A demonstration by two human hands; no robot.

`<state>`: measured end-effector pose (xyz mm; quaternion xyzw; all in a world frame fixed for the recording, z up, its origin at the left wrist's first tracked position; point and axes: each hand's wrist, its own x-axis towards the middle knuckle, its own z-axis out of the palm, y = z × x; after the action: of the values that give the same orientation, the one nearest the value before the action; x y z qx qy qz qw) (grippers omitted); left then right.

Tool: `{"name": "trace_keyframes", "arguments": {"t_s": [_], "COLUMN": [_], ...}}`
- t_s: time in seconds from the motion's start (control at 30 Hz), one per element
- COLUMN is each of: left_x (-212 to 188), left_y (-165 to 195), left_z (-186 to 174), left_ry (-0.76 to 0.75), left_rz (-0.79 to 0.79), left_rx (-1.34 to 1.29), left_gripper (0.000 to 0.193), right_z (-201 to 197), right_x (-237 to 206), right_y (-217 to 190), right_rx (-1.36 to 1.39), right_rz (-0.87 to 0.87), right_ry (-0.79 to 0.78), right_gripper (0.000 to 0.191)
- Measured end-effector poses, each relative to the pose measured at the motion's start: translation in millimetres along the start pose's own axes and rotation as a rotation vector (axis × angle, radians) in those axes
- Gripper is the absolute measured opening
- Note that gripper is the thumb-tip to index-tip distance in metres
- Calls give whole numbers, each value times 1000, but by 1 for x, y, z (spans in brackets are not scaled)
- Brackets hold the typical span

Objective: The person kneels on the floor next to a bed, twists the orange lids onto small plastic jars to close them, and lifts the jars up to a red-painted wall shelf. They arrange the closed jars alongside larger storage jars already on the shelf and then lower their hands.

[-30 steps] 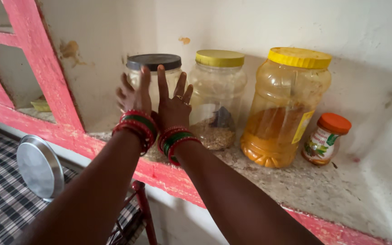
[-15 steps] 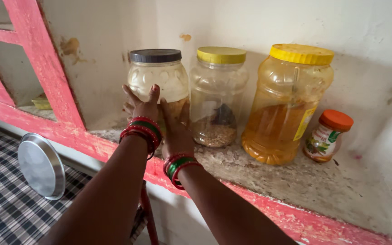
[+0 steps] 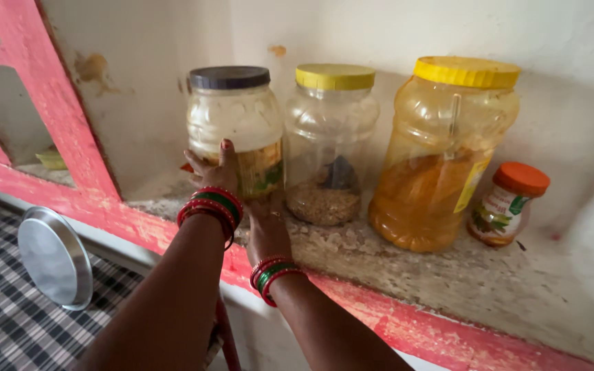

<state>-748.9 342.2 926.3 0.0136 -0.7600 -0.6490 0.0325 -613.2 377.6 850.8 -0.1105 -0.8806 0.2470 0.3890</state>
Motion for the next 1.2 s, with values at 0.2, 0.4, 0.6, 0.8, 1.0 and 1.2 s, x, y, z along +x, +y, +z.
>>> {"name": "trace_keyframes", "arguments": {"t_s": [0.2,0.4,0.6,0.8,1.0,1.2], "left_x": [25,36,18,-34,-105,-164], "left_y": [-17,-97,-124,-126,-108,-95], "left_z": [27,46,56,50,-12,-80], "left_ry": [114,123,-39,-130,-266,-261], "left_rz": [92,382,93,86,593,725], "left_rx": [-161,-50,9,176,535,776], "left_gripper": [109,120,116,88,59,61], "right_z": [12,25,23,20,-26,-64], "right_x": [4,19,24,6,-34,-88], "right_y": [15,26,41,56,47,7], "right_rx": [-79,-310,109,1270,147,26], "right_rz": [62,-292,0,566,-133,-248], "right_ry": [-204,44,-36,-91,-194,-193], "right_gripper": [74,59,66,57,43,49]}}
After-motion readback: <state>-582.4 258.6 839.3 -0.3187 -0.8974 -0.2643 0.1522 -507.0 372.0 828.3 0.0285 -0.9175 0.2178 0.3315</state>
